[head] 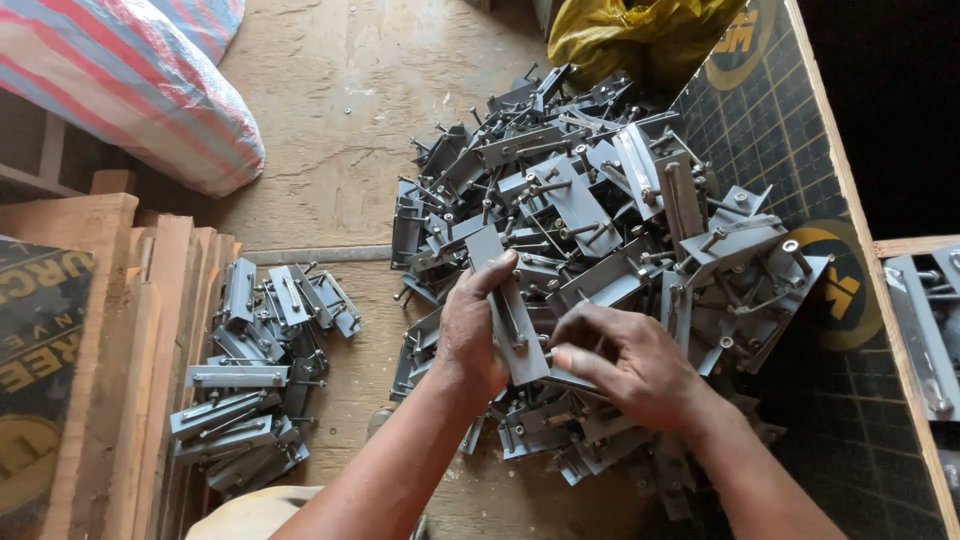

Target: The person sits on the floor and repeatedly picks up metal brackets from a large pile, inserts bolts into them, and places the assembled units into a wooden crate. The person handles the parts by hand without using tools.

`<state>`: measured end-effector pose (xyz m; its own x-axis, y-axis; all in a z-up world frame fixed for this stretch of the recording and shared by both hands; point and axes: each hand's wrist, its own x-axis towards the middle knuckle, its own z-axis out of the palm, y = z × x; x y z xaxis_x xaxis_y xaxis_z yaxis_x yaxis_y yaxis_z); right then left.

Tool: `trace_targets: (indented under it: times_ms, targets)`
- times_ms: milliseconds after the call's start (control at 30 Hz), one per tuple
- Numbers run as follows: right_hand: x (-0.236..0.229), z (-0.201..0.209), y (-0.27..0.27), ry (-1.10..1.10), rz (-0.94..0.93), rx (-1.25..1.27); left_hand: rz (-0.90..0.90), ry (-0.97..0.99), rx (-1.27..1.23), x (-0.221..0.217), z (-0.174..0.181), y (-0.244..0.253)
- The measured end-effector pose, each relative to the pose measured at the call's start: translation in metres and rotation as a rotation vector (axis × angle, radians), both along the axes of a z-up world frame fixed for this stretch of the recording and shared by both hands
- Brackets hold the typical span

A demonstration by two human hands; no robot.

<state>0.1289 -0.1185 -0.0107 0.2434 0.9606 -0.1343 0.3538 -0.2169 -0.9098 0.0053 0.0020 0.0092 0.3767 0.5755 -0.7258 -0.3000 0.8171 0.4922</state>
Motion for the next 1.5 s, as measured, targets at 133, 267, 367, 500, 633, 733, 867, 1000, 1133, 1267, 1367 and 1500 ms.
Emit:
trace_targets:
  times_ms: [133, 267, 367, 500, 633, 733, 867, 1000, 1133, 1267, 1367, 1500]
  targets:
    - [-0.001, 0.014, 0.001, -0.005, 0.042, 0.032, 0.019, -0.025, -0.018, 0.002, -0.010, 0.001]
    - [-0.005, -0.003, -0.001, -0.120, 0.027, -0.061, 0.011, -0.017, -0.001, 0.000, -0.004, 0.000]
    - [-0.007, 0.000, 0.000, -0.131, -0.024, -0.095, -0.006, -0.016, -0.012, 0.002, -0.015, 0.002]
    - [-0.005, 0.017, 0.000, -0.024, 0.026, 0.017, 0.009, -0.036, -0.032, 0.002, -0.045, 0.008]
    - [-0.009, 0.001, -0.001, -0.077, -0.004, -0.036, -0.024, -0.049, -0.062, 0.003, -0.079, 0.014]
    - [-0.009, 0.000, -0.001, -0.207, -0.028, -0.129, -0.055, -0.027, -0.066, 0.003, -0.075, 0.012]
    - [-0.004, 0.009, -0.001, -0.108, 0.069, -0.078, -0.033, 0.009, -0.078, 0.001, -0.020, 0.009]
    - [-0.005, -0.002, 0.000, -0.327, 0.139, -0.253, -0.020, 0.023, -0.082, 0.003, -0.029, 0.009]
    - [-0.005, 0.006, 0.000, -0.259, 0.088, -0.226, -0.090, 0.007, -0.088, 0.001, -0.026, 0.009]
    - [-0.007, 0.004, 0.000, -0.153, 0.143, -0.229, -0.065, 0.002, -0.080, 0.001, -0.033, 0.009]
    - [-0.008, -0.002, 0.000, -0.183, 0.100, -0.272, -0.077, -0.029, -0.084, 0.001, -0.033, 0.009]
    - [-0.005, 0.009, -0.001, -0.044, 0.136, -0.190, -0.111, -0.093, -0.115, -0.002, -0.037, 0.009]
